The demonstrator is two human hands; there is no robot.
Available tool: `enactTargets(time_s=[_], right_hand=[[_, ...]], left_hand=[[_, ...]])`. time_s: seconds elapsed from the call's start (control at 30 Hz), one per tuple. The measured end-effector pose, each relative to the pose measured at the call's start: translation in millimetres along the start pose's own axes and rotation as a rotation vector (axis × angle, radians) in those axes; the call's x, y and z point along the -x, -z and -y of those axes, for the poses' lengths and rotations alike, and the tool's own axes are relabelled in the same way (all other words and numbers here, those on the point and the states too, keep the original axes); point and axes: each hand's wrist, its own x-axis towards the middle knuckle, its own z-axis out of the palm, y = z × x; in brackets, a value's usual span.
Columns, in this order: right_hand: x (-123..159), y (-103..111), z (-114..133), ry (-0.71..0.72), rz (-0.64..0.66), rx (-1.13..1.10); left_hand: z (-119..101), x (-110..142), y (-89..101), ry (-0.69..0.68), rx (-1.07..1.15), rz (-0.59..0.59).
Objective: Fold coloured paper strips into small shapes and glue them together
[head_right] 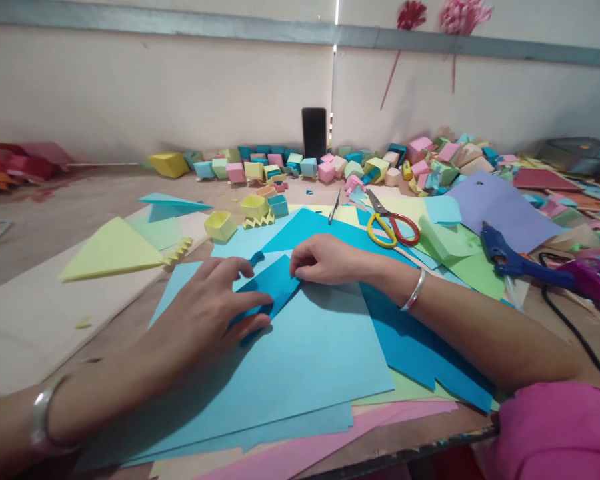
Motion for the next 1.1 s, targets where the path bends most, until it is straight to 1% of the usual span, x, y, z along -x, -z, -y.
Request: enactTargets(time_s=[0.03, 0.07, 0.1, 0.2, 0.27, 0.3, 0.47, 0.57, 0.63, 0.73, 0.83, 0.9, 1.03, 1.07, 1.1], right_hand=[[0, 0, 0, 0.009, -0.006, 0.013], [0, 0, 0, 0.014, -0.010, 0.019], [0, 0, -1, 0.019, -0.014, 0.022], [1, -3, -1, 0.022, -0.054, 0.065], [1, -5, 0, 0.008, -0.072, 0.135], [1, -6, 1, -0.007, -0.069, 0.175], [3, -4, 5, -0.081, 0.015, 0.302], [4, -4, 7, -0.132, -0.002, 0.385], [4, -6, 10, -0.136, -0.023, 0.402], [3, -9, 11, -0.103, 0.001, 0.336], [0, -5, 7, -0.141, 0.048, 0.306], [-2, 2, 2, -0.203, 0.074, 0.294], [-1, 16, -3, -0.410, 0.133, 0.184], [0, 17, -2, -0.429, 0.138, 0.172], [1, 17, -1, -0.419, 0.136, 0.169]], left_hand=[[-1, 0, -1.5, -0.043, -0.078, -0.069], [-2, 0, -3.5, -0.085, -0.126, -0.108], [-2, -1, -5.8, -0.130, -0.138, -0.109], [0, -5, -13.0, -0.263, -0.060, 0.013], [3, -7, -16.8, -0.314, -0.041, 0.080], [4, -8, -18.3, -0.330, -0.049, 0.095], [9, -9, -22.1, -0.368, -0.029, 0.086], [11, -9, -23.0, -0.393, -0.021, 0.060], [11, -9, -23.1, -0.409, -0.045, 0.054], [10, -10, -22.7, -0.419, -0.055, 0.053], [11, -10, -21.6, -0.421, -0.022, 0.053], [11, -11, -20.6, -0.437, -0.019, 0.062], [12, -12, -19.5, -0.461, -0.037, 0.064], [12, -12, -19.6, -0.462, -0.034, 0.057], [11, -12, -19.8, -0.461, -0.030, 0.054]])
